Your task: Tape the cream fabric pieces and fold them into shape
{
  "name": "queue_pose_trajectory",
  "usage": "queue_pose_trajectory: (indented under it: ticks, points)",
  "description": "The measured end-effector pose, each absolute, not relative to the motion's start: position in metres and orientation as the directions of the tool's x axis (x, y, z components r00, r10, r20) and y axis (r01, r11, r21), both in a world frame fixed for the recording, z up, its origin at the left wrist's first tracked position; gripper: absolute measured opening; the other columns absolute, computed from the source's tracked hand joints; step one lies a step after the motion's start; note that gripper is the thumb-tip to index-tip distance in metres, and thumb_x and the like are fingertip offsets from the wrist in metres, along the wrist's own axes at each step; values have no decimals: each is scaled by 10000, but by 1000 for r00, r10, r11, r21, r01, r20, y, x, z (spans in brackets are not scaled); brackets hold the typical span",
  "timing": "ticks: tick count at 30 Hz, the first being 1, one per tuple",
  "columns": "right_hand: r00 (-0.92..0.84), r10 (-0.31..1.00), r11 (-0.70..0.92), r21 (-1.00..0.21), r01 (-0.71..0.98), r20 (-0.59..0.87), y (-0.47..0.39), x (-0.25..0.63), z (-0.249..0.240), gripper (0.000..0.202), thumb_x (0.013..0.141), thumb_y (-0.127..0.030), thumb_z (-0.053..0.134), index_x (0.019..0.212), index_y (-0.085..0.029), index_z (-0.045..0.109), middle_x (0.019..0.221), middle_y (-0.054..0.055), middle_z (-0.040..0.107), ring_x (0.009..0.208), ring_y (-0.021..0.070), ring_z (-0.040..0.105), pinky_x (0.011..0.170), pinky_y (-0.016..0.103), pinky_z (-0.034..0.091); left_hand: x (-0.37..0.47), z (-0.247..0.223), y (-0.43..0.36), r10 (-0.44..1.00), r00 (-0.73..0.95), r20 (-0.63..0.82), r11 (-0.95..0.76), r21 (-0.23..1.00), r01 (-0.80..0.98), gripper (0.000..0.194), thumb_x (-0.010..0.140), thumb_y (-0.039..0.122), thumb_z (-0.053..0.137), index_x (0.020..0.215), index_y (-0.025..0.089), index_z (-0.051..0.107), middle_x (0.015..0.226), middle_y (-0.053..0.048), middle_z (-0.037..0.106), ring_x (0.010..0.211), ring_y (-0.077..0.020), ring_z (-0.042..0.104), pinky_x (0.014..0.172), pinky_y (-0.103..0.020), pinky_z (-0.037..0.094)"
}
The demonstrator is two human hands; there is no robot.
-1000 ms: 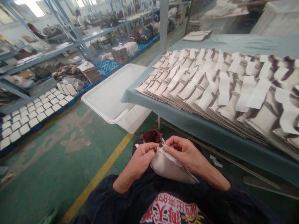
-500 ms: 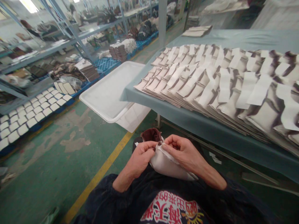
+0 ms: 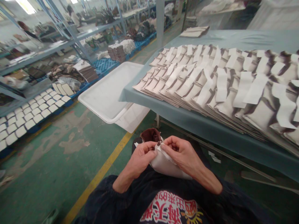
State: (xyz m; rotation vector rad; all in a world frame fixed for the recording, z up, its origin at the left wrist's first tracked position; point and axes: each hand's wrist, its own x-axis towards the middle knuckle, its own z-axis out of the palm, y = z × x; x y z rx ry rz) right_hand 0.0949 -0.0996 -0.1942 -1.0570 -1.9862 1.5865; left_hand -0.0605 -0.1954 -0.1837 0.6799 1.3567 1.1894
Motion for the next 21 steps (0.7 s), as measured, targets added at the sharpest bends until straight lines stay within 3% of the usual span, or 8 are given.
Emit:
queue_pose_trajectory:
  ticks: [7,21]
  points:
    - [-591,796,85,-943,321,-130,-106,94,-199,289,885,-467,636,809,-194,688,615,-11,623,536,131,535,495,234,392,-56,-186,-195,913,-231,-336,310,940,-141,307,774,361,750,969,125,774,800,-41,726,705,-153,586,679,-254,434]
    - [-555,822,89,-933,347,-128,-114,96,-209,275,898,-461,631,819,-202,684,619,-16,612,548,137,531,521,244,400,-49,-190,-192,909,-321,-268,273,962,-28,213,805,317,683,834,121,759,730,-26,693,661,-144,547,645,-244,419]
